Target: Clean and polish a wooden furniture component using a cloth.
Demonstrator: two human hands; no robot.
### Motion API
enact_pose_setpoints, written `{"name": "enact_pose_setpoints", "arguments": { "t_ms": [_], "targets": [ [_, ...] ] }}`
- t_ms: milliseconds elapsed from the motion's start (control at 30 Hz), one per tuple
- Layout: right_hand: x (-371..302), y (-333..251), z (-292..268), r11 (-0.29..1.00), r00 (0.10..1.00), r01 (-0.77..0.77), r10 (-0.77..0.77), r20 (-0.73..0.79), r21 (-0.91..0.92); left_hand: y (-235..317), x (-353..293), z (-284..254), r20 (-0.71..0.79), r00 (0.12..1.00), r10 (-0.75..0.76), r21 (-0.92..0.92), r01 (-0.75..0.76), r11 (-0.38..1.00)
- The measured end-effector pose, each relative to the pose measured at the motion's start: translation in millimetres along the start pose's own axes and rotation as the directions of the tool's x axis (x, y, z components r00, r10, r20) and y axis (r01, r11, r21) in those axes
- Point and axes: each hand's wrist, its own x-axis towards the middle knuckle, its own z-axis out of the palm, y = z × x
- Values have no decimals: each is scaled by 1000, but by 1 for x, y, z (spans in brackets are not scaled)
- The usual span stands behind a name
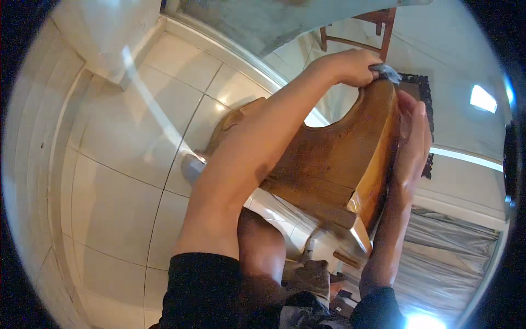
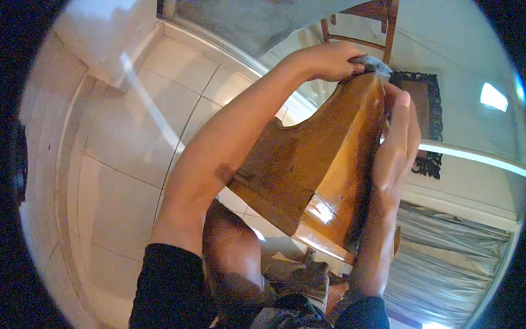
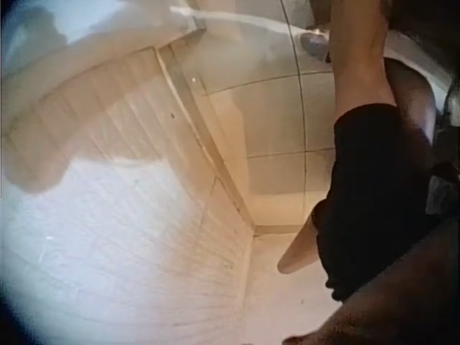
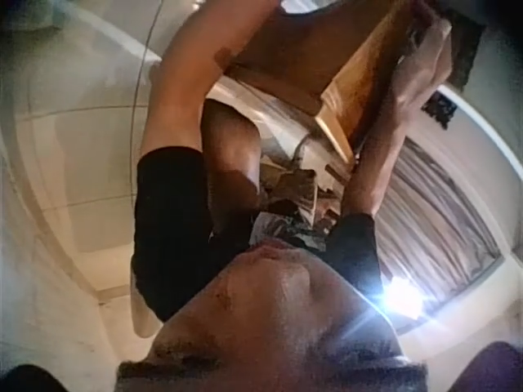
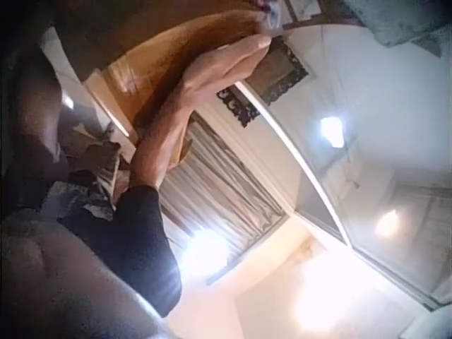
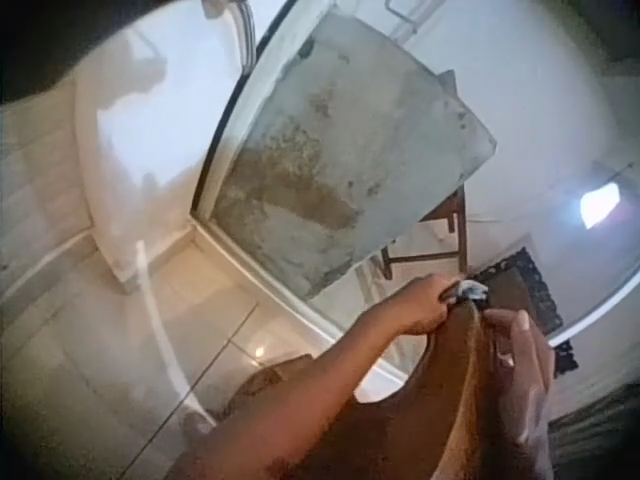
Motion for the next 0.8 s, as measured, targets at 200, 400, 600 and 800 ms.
{"name": "enact_pose_setpoints", "arguments": {
  "t_ms": [200,400,600,800],
  "targets": [
    [4,-1,3,972,995,80,-63,82,-219,12,-44,-32,64,991,120,-32,-118,992],
    [4,-5,6,968,995,63,-44,85,-241,21,-30,-27,190,981,-31,15,29,999],
    [5,-4,5,955,996,67,-49,69,-287,31,-54,-26,-3,995,95,-31,-95,995],
    [6,-6,5,957,993,91,-66,98,-276,95,-147,-65,66,957,282,-71,-277,958]
  ]
}}
